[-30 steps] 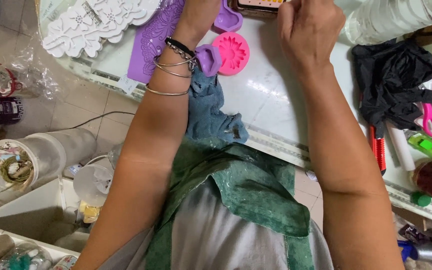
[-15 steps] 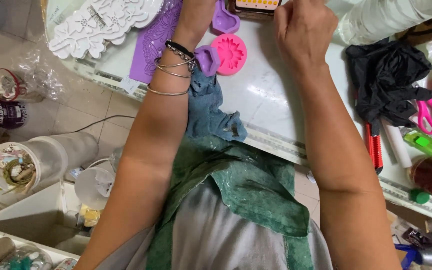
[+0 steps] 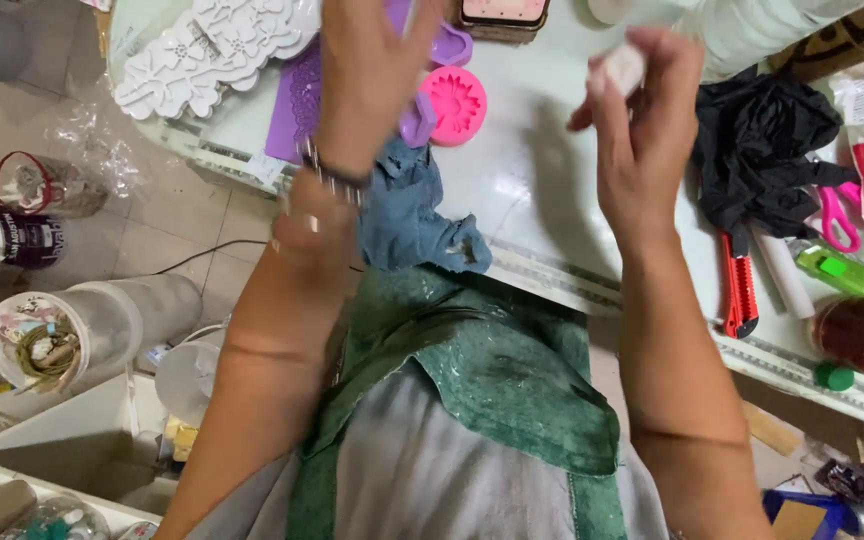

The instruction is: The person shapes a small piece of white clay by hand, then presses it into a pink silicone mold. They use a pink tool to smooth the clay and remove excess material from the mold's edges.

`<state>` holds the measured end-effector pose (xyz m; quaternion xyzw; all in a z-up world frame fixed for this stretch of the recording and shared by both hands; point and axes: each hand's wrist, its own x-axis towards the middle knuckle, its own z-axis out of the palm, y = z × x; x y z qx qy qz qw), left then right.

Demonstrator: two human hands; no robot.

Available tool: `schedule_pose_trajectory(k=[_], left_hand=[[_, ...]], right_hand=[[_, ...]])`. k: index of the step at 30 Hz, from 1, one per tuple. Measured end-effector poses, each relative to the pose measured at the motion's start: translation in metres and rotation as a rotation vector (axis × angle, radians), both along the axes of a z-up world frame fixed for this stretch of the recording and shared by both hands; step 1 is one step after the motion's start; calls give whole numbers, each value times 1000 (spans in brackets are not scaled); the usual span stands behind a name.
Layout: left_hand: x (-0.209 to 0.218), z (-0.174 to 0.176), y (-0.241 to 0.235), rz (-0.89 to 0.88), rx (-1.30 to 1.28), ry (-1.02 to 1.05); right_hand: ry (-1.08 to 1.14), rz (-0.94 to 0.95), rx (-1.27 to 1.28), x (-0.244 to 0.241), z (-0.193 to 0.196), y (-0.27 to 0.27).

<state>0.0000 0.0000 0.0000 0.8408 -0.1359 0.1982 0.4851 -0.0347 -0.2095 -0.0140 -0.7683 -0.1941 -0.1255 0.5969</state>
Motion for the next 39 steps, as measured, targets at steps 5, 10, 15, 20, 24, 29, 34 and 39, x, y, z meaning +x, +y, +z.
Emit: schedule_pose_trajectory(k=[5, 10, 15, 20, 24, 29, 34, 39], left_hand=[[-84, -9, -44, -334, -82, 208], [-112, -58, -72, -249, -149, 28], [-128, -59, -84, -271, -286, 97], [-147, -41, -88, -215, -267, 102], [-155, -34, -89, -244, -305, 107], [-161, -33, -96, -234, -348, 108], [-166, -32, -101, -213, -354, 107], [-172, -39, -111, -101, -380, -32]], right_hand=[[349, 57, 250, -54, -15, -4], [466, 108, 415, -97, -45, -10], [433, 188, 402, -120, -42, -26], [271, 131, 266, -128, -27, -34], [189, 36, 191, -130, -26, -37], [145, -42, 164, -132, -27, -34], [-7, -113, 94, -136, -29, -27], [-51, -173, 113, -137, -32, -24]])
